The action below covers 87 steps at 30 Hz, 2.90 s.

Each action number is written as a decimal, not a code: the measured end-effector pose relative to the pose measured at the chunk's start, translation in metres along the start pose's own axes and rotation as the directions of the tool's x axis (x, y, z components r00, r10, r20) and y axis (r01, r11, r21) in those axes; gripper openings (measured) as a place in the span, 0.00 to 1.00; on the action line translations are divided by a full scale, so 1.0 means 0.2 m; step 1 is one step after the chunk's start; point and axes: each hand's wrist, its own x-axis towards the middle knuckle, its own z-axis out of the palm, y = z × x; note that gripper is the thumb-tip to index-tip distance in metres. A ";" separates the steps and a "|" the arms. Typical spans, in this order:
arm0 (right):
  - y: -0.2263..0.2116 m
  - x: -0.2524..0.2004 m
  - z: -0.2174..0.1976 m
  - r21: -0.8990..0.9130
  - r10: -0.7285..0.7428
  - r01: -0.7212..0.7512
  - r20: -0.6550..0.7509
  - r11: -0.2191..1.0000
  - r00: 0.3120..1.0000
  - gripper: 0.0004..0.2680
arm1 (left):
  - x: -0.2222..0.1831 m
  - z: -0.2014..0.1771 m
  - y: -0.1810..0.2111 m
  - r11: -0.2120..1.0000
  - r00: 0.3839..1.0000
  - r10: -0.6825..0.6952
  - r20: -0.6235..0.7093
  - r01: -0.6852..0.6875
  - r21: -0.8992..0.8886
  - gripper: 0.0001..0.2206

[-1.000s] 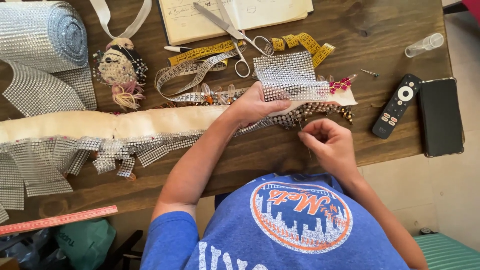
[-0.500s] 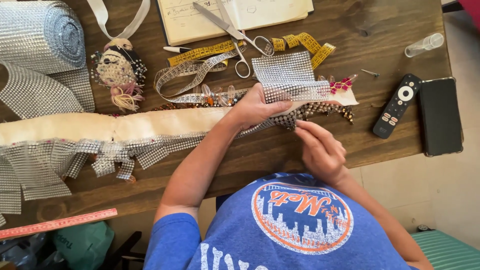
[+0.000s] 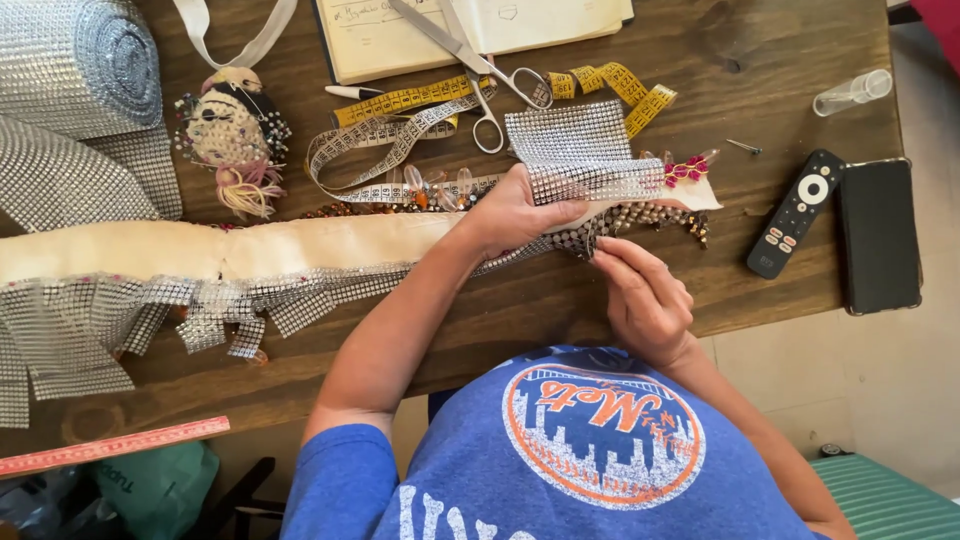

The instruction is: Hand-sewing a decorative mesh trim onto a fabric strap for a bag

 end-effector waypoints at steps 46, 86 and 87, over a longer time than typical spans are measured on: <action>0.30 -0.13 -0.52 0.496 0.269 -0.715 0.694 0.493 0.668 0.22 | -0.36 0.27 -0.41 0.062 0.141 0.990 0.003 -0.454 0.889 0.17; 0.36 -0.03 -0.16 0.470 0.477 -0.577 0.324 0.668 0.817 0.03 | -0.06 0.68 -0.29 0.624 0.810 -0.242 -0.534 -0.292 -0.725 0.13; 0.36 -0.02 -0.17 0.556 0.493 -0.599 0.348 0.576 0.797 0.02 | -0.08 0.68 -0.25 0.612 0.817 -0.238 -0.526 -0.294 -0.734 0.12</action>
